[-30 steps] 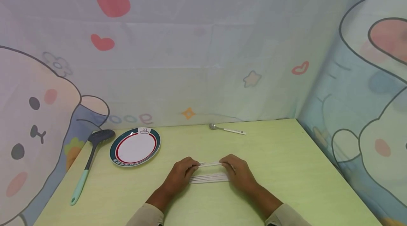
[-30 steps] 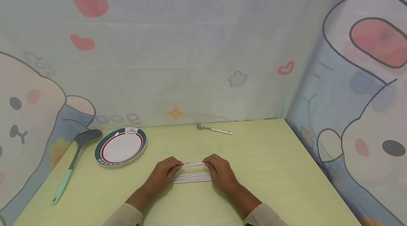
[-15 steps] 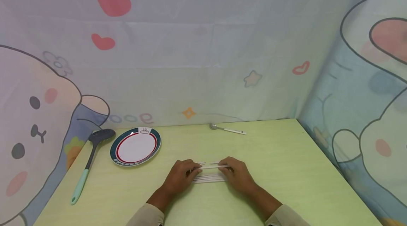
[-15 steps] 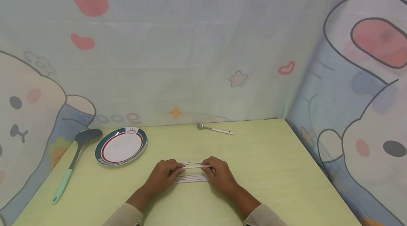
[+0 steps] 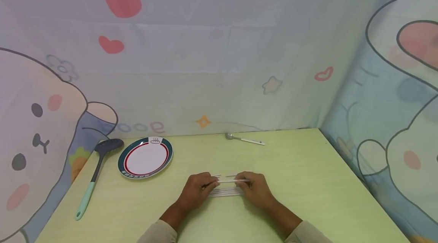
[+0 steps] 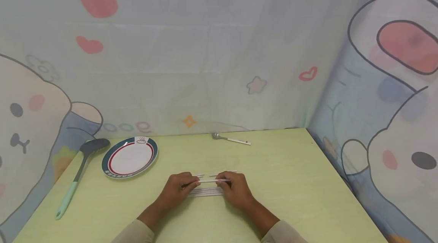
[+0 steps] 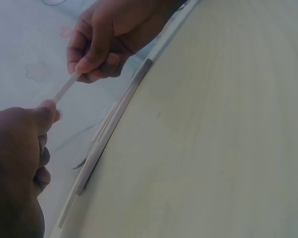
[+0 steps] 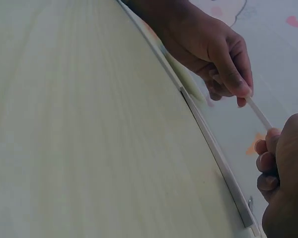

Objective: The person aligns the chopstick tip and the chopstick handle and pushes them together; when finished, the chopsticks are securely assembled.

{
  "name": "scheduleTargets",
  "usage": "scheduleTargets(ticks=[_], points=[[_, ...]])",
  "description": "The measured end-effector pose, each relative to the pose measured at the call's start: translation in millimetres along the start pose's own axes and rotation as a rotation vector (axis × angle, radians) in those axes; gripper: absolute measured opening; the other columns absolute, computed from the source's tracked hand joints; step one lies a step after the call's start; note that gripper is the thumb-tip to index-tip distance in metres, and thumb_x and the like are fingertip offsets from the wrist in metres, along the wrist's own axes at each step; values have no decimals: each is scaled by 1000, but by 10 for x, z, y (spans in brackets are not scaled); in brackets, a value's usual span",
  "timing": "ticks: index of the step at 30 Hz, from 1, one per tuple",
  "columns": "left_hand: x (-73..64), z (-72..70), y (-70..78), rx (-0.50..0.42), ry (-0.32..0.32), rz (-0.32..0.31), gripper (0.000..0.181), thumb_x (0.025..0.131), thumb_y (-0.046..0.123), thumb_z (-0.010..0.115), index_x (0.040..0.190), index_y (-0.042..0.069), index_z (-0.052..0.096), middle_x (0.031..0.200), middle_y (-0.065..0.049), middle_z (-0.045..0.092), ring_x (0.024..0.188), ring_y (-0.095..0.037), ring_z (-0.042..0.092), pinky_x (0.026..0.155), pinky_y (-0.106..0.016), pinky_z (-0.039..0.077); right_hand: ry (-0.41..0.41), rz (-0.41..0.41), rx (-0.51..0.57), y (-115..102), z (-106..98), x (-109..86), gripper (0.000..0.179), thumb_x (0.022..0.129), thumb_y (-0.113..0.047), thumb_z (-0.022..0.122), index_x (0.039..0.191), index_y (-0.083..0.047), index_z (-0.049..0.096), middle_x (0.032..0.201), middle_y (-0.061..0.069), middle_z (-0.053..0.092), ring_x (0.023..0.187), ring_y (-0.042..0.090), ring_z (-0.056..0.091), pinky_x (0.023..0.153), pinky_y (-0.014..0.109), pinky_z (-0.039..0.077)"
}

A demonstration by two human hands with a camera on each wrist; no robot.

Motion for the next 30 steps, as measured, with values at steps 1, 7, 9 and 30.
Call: scheduleTargets(ticks=[1, 7, 9, 30], points=[[3, 2, 12, -2, 2, 1, 8, 93, 2, 82, 98, 8, 85, 71, 2, 62, 68, 8, 40, 61, -10, 38, 3, 4, -2, -14, 0, 1, 7, 95, 2, 78, 97, -4, 79, 91, 8, 83, 82, 7, 73, 72, 26, 60], [-3, 14, 21, 20, 14, -13, 7, 93, 4, 83, 99, 5, 86, 71, 2, 63, 68, 5, 42, 62, -15, 41, -10, 25, -22, -38, -6, 11, 7, 96, 1, 78, 100, -4, 77, 97, 8, 83, 89, 13, 77, 78, 28, 62], [-9, 16, -2, 48, 19, -21, 8, 92, 6, 84, 100, 6, 86, 71, 3, 63, 67, 4, 43, 64, -17, 41, -12, 24, -34, -23, -17, 16, 8, 96, -1, 79, 102, -6, 78, 99, 5, 82, 88, 13, 75, 78, 28, 61], [-102, -50, -161, 262, -59, -192, 9, 93, 7, 84, 100, 11, 86, 94, -2, 74, 89, -20, 64, 78, -36, 49, -42, 91, -197, 301, -199, -51, 21, 94, 6, 77, 110, -6, 81, 108, 6, 80, 101, 27, 69, 90, 38, 59]])
Point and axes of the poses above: each hand's wrist, its own x-axis towards the middle knuckle, its own z-axis out of the palm, y = z × x, the point moved 2 cm from there along x, towards the middle knuckle
